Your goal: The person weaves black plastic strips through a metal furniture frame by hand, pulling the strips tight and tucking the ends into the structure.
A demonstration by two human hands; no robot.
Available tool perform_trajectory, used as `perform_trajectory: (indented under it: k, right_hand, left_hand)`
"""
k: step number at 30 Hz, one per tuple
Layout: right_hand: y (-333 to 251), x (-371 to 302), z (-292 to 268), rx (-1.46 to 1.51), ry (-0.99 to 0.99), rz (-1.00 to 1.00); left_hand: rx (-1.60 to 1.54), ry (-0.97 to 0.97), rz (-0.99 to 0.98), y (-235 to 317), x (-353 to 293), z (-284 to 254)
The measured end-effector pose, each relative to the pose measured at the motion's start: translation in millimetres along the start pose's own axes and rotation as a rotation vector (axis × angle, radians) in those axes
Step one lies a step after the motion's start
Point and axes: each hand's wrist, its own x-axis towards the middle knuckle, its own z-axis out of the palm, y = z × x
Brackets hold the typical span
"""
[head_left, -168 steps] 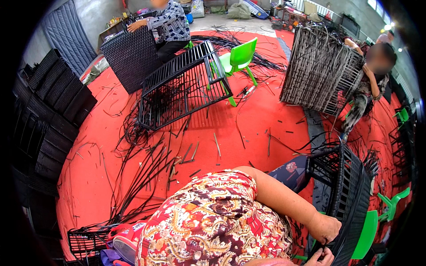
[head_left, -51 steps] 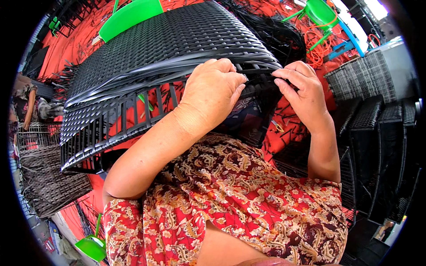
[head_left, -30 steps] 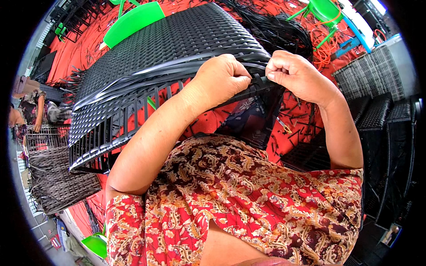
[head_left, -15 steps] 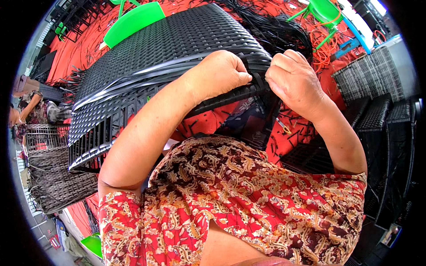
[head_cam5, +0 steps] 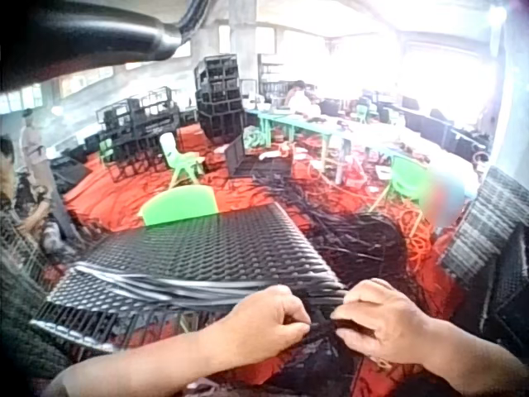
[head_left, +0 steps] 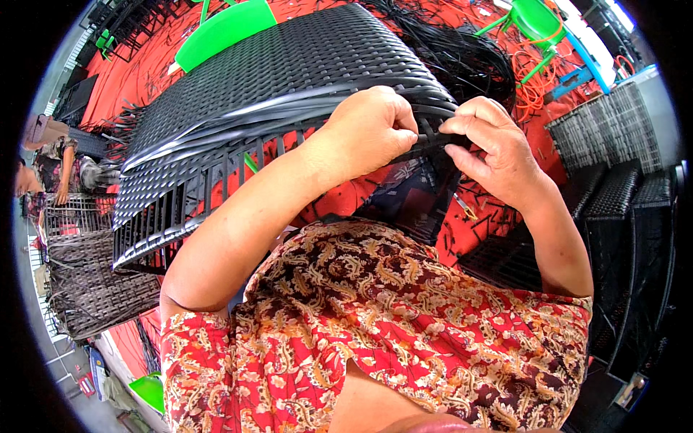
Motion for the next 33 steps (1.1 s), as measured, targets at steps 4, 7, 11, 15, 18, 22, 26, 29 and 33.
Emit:
perform_trajectory:
  k: [4,7,11,15,18,22,26,29,33]
  right_hand:
    - [-11,1,0,-0.051,-0.038,0.042]
    - [-15,2,3,-0.155,-0.005,0.027]
    - [-15,-4,9,-0.216,0.007,0.026]
    - [-17,-3,9,-0.164,0.030,0.031]
    - [-34,14,14,-0.120,-0.039,-0.005]
    - [-45,29,34,-0.142,-0.063,-0.077]
    - [-31,5,34,-0.254,0.015,-0.097]
    - [-36,2,34,-0.249,-0.042,-0.019]
    - [-48,18,32,-0.197,-0.093,-0.009]
  left_hand:
    - [0.070,0.106,0.130,1,-17,5]
    - [0.367,0.245,0.303,4,-37,12]
    - [0.493,0.309,0.303,2,-59,22]
    - [0.314,0.290,0.160,3,-69,21]
    - [0.352,0.412,0.191,1,-75,17]
    - [0.497,0.503,0.190,-12,-85,19]
    - [0.414,0.562,0.301,-18,-74,20]
    - [0.445,0.668,0.374,-22,-76,28]
    - [0.431,0.679,0.350,-21,-97,25]
